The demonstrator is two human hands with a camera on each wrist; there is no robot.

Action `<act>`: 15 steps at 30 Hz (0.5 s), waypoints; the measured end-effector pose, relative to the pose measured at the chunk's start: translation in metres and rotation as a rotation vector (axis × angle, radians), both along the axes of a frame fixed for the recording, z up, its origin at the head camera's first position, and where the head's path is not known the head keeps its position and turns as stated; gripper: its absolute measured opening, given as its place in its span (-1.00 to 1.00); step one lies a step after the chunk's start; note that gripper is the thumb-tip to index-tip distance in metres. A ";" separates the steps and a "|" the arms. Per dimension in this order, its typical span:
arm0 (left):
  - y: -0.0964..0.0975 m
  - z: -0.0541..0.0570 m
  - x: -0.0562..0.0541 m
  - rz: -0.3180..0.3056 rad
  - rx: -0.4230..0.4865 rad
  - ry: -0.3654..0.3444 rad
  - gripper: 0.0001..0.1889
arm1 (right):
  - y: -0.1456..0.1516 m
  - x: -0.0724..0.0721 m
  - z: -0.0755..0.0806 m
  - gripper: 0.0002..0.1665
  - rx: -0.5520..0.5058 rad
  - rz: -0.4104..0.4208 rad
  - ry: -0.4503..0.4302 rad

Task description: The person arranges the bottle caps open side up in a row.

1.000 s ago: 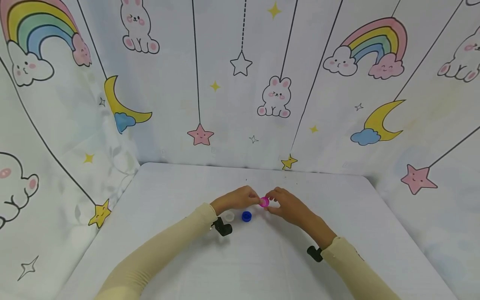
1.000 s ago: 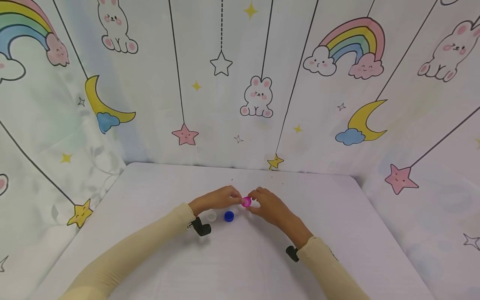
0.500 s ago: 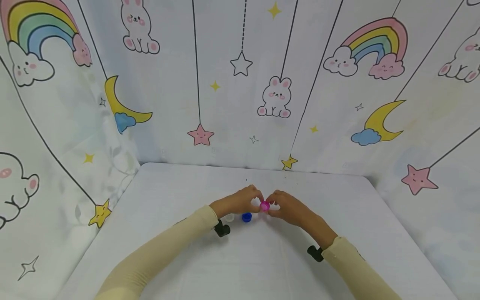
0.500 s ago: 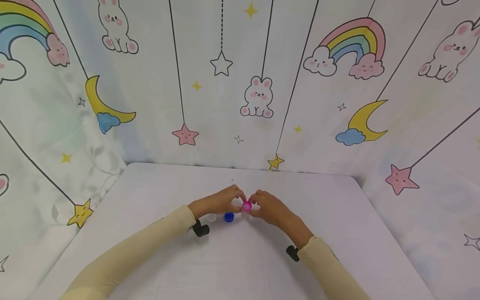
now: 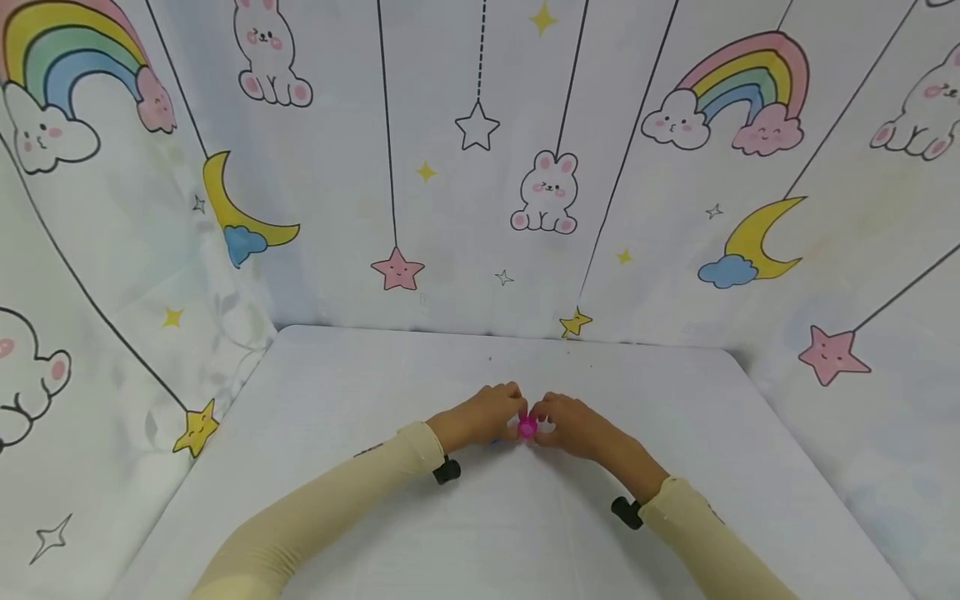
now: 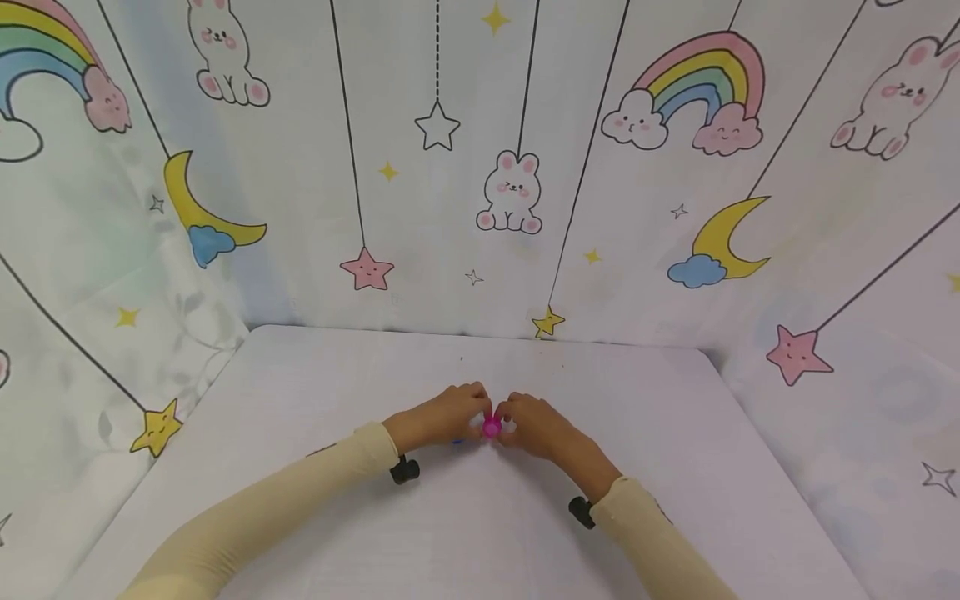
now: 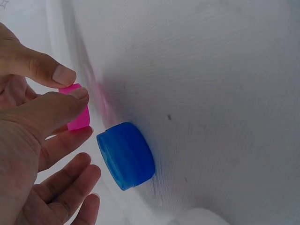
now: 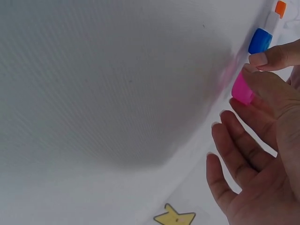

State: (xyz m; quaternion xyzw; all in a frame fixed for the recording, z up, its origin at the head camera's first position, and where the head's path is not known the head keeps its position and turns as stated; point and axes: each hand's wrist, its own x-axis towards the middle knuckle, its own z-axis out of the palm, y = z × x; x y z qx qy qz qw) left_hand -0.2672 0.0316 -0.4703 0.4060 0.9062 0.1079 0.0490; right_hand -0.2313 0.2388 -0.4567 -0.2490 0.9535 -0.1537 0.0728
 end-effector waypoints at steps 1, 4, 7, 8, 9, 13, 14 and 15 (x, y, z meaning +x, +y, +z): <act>0.000 0.000 0.001 -0.007 -0.007 0.016 -0.75 | 0.000 0.001 -0.001 -0.73 0.003 0.000 0.000; 0.000 0.001 0.003 -0.017 -0.020 0.039 -0.73 | -0.001 0.003 -0.001 -0.72 0.008 0.001 -0.001; -0.001 0.002 0.006 -0.021 -0.022 0.039 -0.70 | -0.002 0.004 -0.001 -0.71 0.021 0.009 0.008; -0.001 0.002 0.006 -0.023 -0.021 0.040 -0.69 | -0.002 0.005 -0.001 -0.70 0.022 0.012 0.012; -0.001 0.001 0.007 -0.024 -0.021 0.042 -0.69 | -0.002 0.005 -0.001 -0.69 0.023 0.014 0.016; -0.001 -0.002 0.007 -0.032 -0.027 0.059 -0.68 | -0.002 0.005 -0.002 -0.69 0.026 0.016 0.016; -0.001 -0.003 0.006 -0.034 -0.029 0.062 -0.68 | -0.002 0.005 -0.003 -0.69 0.025 0.013 0.014; -0.001 -0.004 0.006 -0.035 -0.031 0.065 -0.68 | -0.002 0.005 -0.003 -0.69 0.029 0.012 0.014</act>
